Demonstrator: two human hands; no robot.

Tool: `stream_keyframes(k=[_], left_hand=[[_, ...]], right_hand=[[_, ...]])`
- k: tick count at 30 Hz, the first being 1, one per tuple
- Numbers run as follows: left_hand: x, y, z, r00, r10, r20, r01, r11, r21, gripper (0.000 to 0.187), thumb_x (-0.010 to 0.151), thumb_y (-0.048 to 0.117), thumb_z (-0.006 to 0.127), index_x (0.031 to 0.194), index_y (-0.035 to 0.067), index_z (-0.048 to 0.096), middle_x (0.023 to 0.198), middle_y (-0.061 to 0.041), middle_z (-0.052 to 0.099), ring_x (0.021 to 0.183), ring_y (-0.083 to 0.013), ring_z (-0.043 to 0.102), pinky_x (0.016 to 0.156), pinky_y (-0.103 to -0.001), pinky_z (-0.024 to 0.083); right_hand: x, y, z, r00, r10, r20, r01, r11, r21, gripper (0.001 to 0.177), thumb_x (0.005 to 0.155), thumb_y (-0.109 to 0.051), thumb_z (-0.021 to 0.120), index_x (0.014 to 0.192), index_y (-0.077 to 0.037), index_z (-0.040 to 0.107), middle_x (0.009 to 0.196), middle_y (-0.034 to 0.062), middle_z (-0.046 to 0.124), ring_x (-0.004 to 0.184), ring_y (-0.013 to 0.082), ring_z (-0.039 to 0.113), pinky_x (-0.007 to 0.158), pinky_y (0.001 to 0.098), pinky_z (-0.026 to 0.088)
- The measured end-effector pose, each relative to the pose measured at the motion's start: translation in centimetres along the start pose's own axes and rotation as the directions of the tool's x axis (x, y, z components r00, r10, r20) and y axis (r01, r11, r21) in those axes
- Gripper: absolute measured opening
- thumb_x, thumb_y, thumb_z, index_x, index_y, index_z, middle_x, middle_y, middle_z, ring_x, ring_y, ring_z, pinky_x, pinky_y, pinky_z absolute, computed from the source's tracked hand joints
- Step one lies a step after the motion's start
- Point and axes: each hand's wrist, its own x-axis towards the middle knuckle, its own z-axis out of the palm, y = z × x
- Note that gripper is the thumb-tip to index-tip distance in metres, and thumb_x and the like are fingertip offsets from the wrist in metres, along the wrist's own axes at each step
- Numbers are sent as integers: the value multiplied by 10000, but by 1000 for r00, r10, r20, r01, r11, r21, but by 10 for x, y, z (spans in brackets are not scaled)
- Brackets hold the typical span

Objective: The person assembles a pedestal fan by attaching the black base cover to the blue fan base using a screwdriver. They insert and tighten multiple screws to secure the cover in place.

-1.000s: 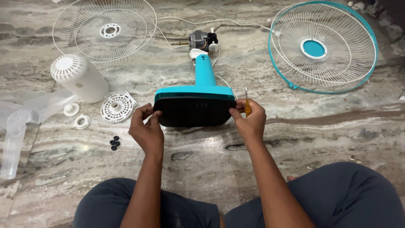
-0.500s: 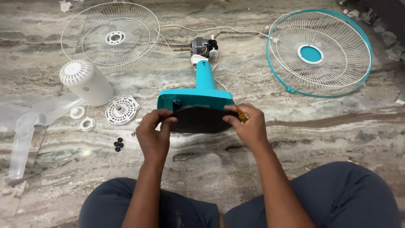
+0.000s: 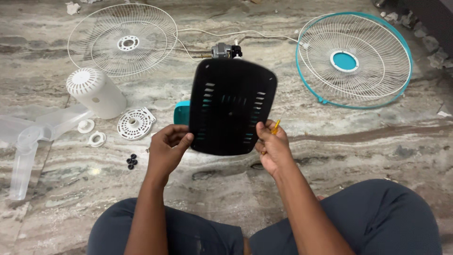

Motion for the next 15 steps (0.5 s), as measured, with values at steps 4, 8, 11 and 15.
stream_keyframes(k=[4,8,11,15], left_hand=[[-4,5,0,985,159,62,-161,987,26,279,866,5,720,1140,48,699,914,-56,759,834,-116,700,742,-298,565],[-13,23,-8,918,394,-33,-351,849,396,458,837,-114,654,1218,123,745,868,-65,711,807,-171,699,714,-327,551],[-15,35,-5,795,600,89,-542,637,547,469,777,-140,645,1135,129,782,843,-49,709,802,-247,646,734,-386,514],[-11,31,11,710,698,92,-597,527,605,261,798,-40,751,1012,104,792,785,-53,699,774,-259,596,748,-458,447]], right_hand=[[-2,4,-1,1000,-14,-21,3,891,-453,223,876,-124,834,914,-91,617,782,-24,584,593,76,457,520,264,378],[-13,-3,12,872,-461,164,444,603,-663,383,755,-126,896,1077,-47,704,958,29,725,797,131,636,734,297,545],[-14,-10,15,756,-563,335,628,477,-615,364,758,-104,891,1079,-39,732,966,32,737,867,137,670,788,297,554],[-13,-3,17,788,-514,339,578,430,-694,223,777,-39,859,968,-17,745,875,69,741,831,144,705,783,298,559]])
